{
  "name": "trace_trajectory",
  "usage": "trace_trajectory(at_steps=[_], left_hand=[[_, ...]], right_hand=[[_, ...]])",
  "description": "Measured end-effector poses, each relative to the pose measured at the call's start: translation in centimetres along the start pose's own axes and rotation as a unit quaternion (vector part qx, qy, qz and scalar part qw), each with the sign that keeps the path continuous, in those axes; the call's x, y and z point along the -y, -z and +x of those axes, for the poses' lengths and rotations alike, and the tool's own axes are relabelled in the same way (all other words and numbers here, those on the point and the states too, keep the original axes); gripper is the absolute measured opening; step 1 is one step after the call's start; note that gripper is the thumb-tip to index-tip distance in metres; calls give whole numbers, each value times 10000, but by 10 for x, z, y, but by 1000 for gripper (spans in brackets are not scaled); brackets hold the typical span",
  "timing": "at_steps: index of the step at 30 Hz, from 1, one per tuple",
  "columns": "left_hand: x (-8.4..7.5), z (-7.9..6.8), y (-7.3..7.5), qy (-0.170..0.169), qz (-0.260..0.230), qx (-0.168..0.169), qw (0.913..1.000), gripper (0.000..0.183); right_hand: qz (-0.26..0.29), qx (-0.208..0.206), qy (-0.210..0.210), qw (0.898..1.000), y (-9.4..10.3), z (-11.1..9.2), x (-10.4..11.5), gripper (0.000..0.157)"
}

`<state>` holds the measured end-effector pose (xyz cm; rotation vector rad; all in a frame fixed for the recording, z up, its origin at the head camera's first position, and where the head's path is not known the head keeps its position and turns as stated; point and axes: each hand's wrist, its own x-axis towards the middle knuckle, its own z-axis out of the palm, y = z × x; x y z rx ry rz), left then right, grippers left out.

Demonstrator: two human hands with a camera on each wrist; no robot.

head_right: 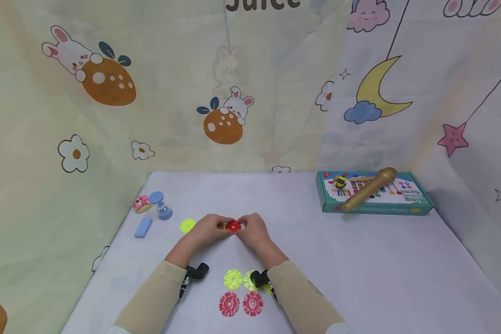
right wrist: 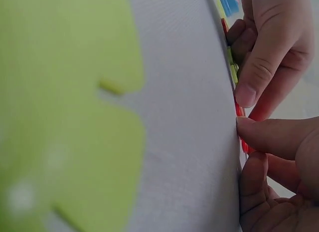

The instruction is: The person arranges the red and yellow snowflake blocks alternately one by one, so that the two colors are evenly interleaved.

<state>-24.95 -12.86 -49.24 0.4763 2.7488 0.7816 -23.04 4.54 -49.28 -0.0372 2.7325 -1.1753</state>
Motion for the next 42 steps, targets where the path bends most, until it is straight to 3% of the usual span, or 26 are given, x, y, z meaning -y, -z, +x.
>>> trace_trajectory(at_steps=[4,8,15,20,26,33,38,42], left_hand=[[1,1,-3,-91,-95,-17,9999,45],[2,0,-5,-25,-131,5,9999,45],[7,-3,-1,-75,-55,-7,10000,45],[10,-2,2,-171,-23,-23,9998,45],[9,-2,3,-138,-37,-6,9999,46],[10,-1,1,-175,-78,-22,9998,45],[10,-2,0,-169,-140,-21,9998,45],[8,-4,0,-135,-275,25,9995,44]], right_hand=[[-62,36,23,10000,4,-6,0,33],[22,251,103,9996,9,-27,-1,35],[309,996,492,9933,13,-78,-1,33],[-45,1471,782,9860,10,-96,-4,35],[-603,1460,883,9835,3,-99,-4,35],[-669,1605,647,9826,3,-99,4,31],[-126,1919,673,9790,9,-97,5,24],[772,2077,541,9736,21,-90,5,20]])
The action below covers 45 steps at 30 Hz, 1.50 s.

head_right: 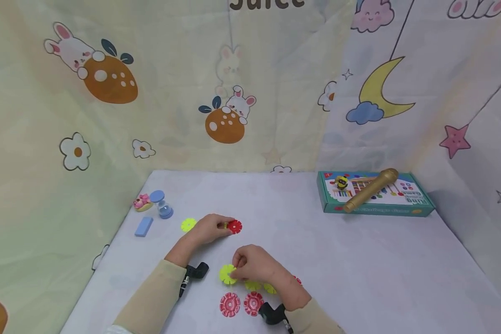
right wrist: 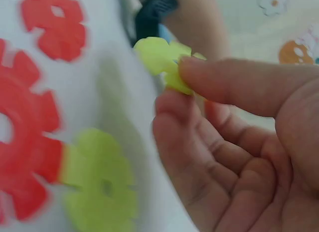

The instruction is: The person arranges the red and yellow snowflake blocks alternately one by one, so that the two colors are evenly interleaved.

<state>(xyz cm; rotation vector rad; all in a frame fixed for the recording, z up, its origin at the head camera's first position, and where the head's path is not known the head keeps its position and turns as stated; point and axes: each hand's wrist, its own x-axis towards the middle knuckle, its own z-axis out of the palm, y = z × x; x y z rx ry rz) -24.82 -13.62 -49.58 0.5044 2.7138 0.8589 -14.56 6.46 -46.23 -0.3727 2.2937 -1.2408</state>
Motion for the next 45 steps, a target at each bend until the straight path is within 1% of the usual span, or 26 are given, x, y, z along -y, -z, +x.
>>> trace_trajectory(at_steps=[2,5,9,11,13,15,17,20,23,28,30,32,34,37,42,45], left_hand=[[-1,-1,0,39,-40,21,10000,43],[0,-2,-1,68,4,29,10000,42],[0,-1,-2,25,46,4,10000,43],[1,-1,-2,10,58,-12,10000,43],[1,-1,-3,39,61,-20,10000,43],[2,0,-3,73,52,-6,10000,44],[1,1,-4,86,109,29,9999,44],[-2,1,-3,66,179,73,9998,45],[-6,0,-1,70,304,92,9995,45],[-17,0,4,279,473,96,9984,52],[-22,2,4,285,474,134,9984,54],[-29,6,2,180,444,179,9987,55],[-35,11,-2,-1,499,221,9985,55],[-40,16,-10,-152,572,290,9978,52],[-38,18,-17,-178,673,236,9973,45],[-37,19,-19,-267,630,173,9975,45]], right_hand=[[373,-201,-81,9991,9,3,1,21],[734,-763,-402,9936,23,12,0,27],[674,-1517,-947,9816,42,32,-7,33],[584,-1773,-1139,9758,49,43,-12,33],[454,-1941,-1181,9728,52,53,-17,34],[286,-2010,-1153,9724,52,61,-22,35],[-25,-2059,-1106,9723,52,64,-26,39],[-549,-2058,-1032,9716,51,64,-30,41],[-834,-2053,-952,9705,52,64,-31,39],[-966,-2022,-805,9712,51,68,-33,35],[-1011,-2015,-791,9710,51,68,-34,35],[-1028,-2028,-779,9707,51,68,-34,36],[-1024,-2059,-765,9702,52,68,-34,36],[-1004,-2069,-707,9706,51,68,-34,36],[-982,-2031,-695,9717,50,66,-35,37],[-989,-2031,-732,9714,50,59,-33,37]])
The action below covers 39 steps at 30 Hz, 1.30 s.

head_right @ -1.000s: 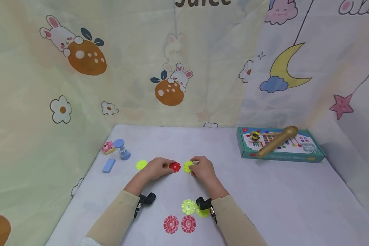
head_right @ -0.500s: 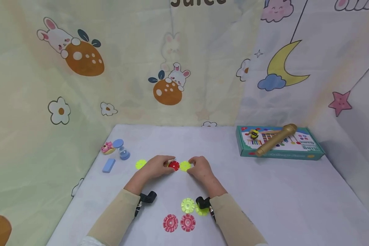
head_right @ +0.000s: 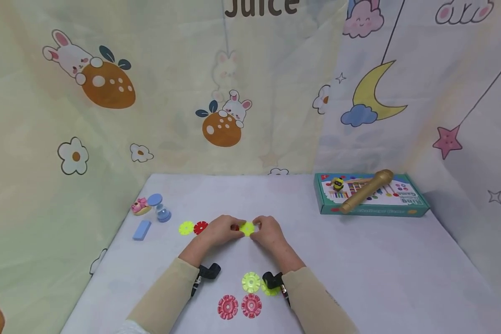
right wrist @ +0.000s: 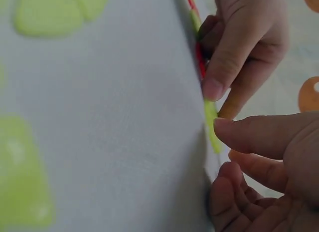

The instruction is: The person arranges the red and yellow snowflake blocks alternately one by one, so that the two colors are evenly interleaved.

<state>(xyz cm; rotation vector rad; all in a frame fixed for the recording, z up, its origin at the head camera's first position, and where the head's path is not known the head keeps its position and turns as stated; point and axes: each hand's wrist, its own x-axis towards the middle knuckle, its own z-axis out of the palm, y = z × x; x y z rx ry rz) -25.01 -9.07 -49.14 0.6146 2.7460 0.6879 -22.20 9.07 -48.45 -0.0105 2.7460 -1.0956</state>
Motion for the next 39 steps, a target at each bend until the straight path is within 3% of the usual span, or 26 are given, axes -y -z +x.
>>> trace_trajectory(at_steps=[3,7,14,21,28,34,36,39], left_hand=[[3,-1,-2,-39,-53,31,10000,46],[5,-1,-1,-39,-20,32,10000,47],[3,-1,2,-90,-102,-19,9999,45],[2,0,0,-65,-54,10,10000,46],[1,-1,3,-10,-36,-14,10000,46],[1,-3,4,31,-54,32,10000,47],[0,-2,3,50,-61,35,10000,47],[0,-2,1,86,-39,56,9999,48]], right_hand=[[43,157,34,9999,3,-16,0,33],[136,676,238,9973,7,-48,-1,27],[-67,1380,874,9865,3,-100,-6,28],[-714,1715,724,9799,-10,-136,-5,40],[-939,1671,316,9809,-13,-139,5,44],[-7,1710,586,9835,7,-128,9,27],[356,1476,547,9869,19,-116,9,23],[787,863,152,9930,33,-89,6,25]])
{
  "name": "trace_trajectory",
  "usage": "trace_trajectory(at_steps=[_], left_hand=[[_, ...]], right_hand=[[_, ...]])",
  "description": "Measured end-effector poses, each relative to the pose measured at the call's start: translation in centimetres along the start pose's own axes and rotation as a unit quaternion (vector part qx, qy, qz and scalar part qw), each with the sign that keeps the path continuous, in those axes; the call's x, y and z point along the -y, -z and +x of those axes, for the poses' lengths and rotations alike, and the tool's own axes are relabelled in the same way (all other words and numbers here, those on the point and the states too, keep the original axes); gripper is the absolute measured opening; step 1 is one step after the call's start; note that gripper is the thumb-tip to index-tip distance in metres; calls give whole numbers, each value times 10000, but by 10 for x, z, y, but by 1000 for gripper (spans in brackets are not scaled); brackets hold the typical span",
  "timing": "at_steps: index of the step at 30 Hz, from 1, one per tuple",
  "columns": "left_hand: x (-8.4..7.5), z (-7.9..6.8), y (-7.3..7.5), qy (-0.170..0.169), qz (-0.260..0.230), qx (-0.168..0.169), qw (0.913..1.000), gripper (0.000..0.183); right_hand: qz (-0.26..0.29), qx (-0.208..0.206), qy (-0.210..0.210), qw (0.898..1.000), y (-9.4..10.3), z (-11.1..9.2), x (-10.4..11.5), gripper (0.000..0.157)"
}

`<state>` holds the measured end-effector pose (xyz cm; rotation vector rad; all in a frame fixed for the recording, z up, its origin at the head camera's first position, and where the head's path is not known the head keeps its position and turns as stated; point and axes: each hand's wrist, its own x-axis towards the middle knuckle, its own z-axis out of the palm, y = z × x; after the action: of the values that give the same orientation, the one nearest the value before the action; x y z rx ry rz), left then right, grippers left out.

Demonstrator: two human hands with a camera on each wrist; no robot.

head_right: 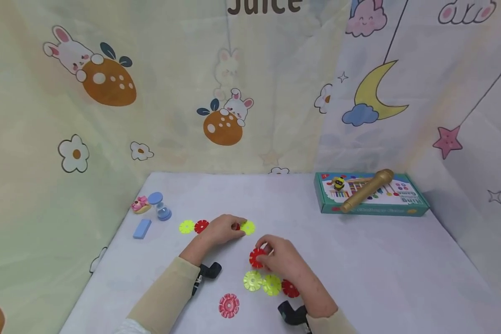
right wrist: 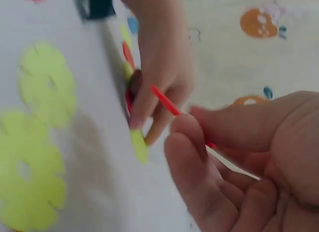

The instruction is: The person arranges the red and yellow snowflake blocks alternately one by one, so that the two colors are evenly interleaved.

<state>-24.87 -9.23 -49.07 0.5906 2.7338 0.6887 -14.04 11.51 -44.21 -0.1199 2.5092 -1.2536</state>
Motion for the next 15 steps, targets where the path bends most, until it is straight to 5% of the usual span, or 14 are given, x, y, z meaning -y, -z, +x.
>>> trace_trajectory(at_steps=[6,10,15], left_hand=[[-1,-1,-3,60,-28,20,10000,47],[-3,-3,-2,-18,-14,-9,10000,48],[-3,-4,1,-46,89,-119,9999,47]], right_hand=[[185,-1051,-630,9923,16,58,-12,32],[-70,-956,-844,9918,13,82,-21,37],[-823,-1055,-818,9876,7,90,-20,48]])
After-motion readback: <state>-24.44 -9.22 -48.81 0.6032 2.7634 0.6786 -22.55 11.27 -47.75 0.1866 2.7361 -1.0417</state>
